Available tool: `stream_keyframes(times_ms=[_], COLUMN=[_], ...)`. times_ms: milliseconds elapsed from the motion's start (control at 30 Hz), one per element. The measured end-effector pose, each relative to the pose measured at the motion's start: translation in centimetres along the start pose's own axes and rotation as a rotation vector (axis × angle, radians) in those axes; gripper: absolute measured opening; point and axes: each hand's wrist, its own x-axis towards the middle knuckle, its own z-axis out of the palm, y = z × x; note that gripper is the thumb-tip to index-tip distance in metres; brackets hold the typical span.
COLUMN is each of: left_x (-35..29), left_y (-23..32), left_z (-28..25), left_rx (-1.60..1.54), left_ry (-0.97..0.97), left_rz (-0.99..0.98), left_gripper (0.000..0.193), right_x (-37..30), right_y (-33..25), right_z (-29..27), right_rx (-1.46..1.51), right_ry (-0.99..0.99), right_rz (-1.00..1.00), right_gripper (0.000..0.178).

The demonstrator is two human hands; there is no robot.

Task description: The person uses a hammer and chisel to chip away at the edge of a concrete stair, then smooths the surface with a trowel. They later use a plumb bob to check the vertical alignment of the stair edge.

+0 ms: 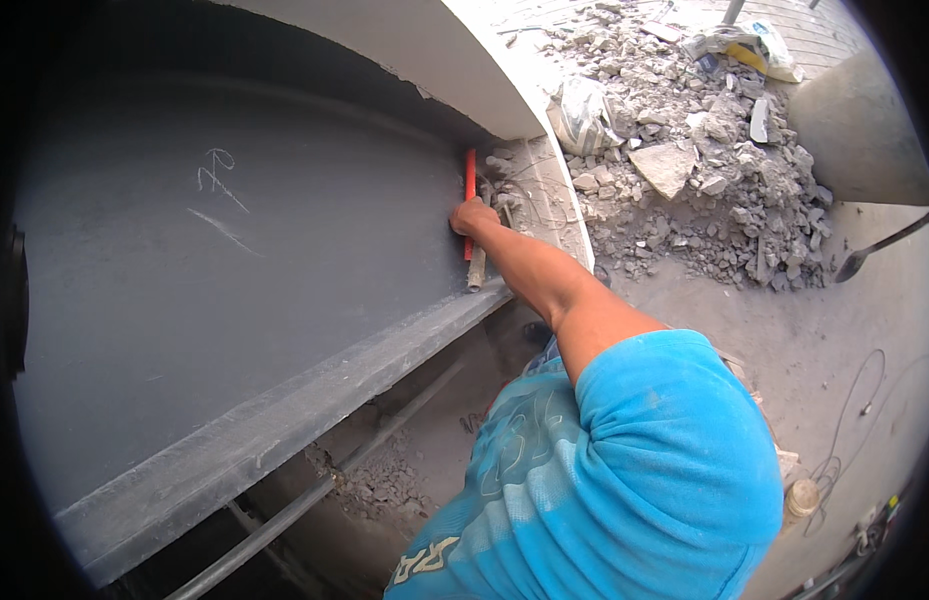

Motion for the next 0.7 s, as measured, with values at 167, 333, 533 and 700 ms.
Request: stream_keyframes(times_ms=[167,333,533,700], left_x=[-0.2,0.5,1.1,3.7], left_y=[0.0,-2.7,-2.9,-2.5], left_z=[0.4,0.3,-0.8,-3.1], left_rx=[0.063,0.042,0.093,0.148], left_ry=[0.0,-0.005,-0.006,-0.011], left_rz=[-0.002,-0.005,0.029,0.062], left_gripper=[0.037,0.037,0.037,0.037], right_x=[7.1,-1.4,-7.6,-13.5], right_y=[2.9,-0.2,-0.2,3.8], right_z=[1.9,-2.7,-10.1,-14.8], right_rx=[-0.311,0.582,0.825,0.89], right_ry=[-0.149,-0.186,-0.438,-0.441], right_rz=[-0.458,-0.079,-0.321,-0.648], right_gripper=[0.023,0.01,0.008,0.008])
